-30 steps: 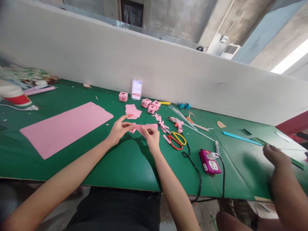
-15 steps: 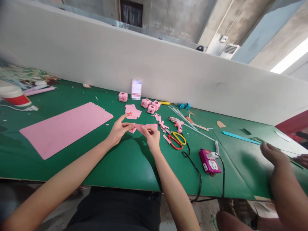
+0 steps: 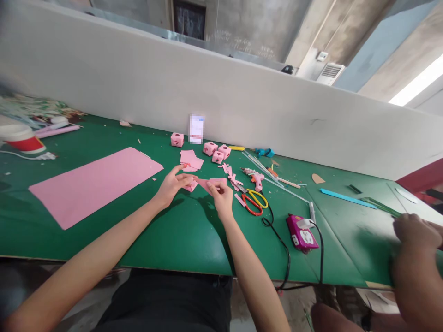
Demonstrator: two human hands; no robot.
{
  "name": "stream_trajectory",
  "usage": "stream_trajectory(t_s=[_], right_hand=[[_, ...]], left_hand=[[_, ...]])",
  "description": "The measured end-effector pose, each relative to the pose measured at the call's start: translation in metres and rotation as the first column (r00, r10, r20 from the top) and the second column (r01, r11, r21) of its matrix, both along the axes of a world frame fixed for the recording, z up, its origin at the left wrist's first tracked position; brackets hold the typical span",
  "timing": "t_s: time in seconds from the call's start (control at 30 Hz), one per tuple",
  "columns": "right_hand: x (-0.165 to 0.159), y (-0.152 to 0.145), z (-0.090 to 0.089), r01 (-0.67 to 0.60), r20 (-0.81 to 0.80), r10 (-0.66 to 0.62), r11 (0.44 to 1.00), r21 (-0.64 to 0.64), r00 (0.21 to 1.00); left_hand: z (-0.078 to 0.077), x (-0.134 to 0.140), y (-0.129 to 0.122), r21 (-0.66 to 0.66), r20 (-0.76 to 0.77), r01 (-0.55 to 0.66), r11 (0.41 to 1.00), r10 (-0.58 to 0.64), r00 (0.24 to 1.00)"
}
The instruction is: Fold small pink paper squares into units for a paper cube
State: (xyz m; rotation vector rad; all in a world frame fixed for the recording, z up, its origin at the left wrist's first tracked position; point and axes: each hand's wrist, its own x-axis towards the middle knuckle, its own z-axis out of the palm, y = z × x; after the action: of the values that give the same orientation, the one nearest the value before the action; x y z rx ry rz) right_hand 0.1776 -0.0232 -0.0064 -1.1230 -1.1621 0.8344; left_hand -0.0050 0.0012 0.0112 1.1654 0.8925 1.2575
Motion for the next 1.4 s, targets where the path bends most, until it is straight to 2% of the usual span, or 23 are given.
stream_trajectory(t_s=[0.13, 0.27, 0.43, 0.67, 0.83, 1.0, 1.23, 1.4], right_hand=[[-0.0048, -0.0012, -0.0005, -0.040, -0.005, 0.040, 0.999, -0.022, 0.999], [-0.0044, -0.0004, -0.0029, -0.061, -0.006, 0.061, 0.997, -0.044, 0.998], [-0.0032, -0.0002, -0.0025, -0.092, 0.016, 0.093, 0.994, -0.065, 0.996], [-0.0054, -0.0026, 0.0048, -0.224, -0.036, 0.221, 0.965, -0.138, 0.975], [-0.0057, -0.0003, 0.0013, -0.228, -0.043, 0.224, 0.958, -0.173, 0.974], [-0.0051, 0.0003, 0.0007, -0.203, -0.053, 0.197, 0.968, -0.149, 0.979], [-0.0069, -0.0010, 0.0018, -0.255, -0.100, 0.243, 0.958, -0.133, 0.965], [-0.0094, -0.0003, -0.0002, -0.274, -0.068, 0.266, 0.947, -0.167, 0.962]], left_hand=[[-0.0036, 0.0006, -0.0005, 0.020, -0.045, -0.044, 0.999, 0.045, 0.998], [-0.0055, -0.0009, 0.0020, -0.016, -0.023, -0.062, 0.998, 0.062, 0.998], [-0.0007, -0.0019, 0.0011, -0.050, 0.021, -0.049, 0.998, 0.050, 0.999], [0.0025, -0.0055, 0.0025, -0.073, 0.059, -0.067, 0.995, 0.071, 0.996], [-0.0004, -0.0047, 0.0037, -0.099, 0.080, -0.089, 0.991, 0.097, 0.992], [-0.0016, -0.0012, 0.0010, -0.071, 0.079, -0.055, 0.996, 0.060, 0.995], [-0.0055, -0.0002, 0.0002, -0.088, -0.021, 0.063, 0.994, -0.065, 0.998], [-0.0053, -0.0004, -0.0012, -0.050, -0.153, 0.022, 0.998, -0.029, 0.988]])
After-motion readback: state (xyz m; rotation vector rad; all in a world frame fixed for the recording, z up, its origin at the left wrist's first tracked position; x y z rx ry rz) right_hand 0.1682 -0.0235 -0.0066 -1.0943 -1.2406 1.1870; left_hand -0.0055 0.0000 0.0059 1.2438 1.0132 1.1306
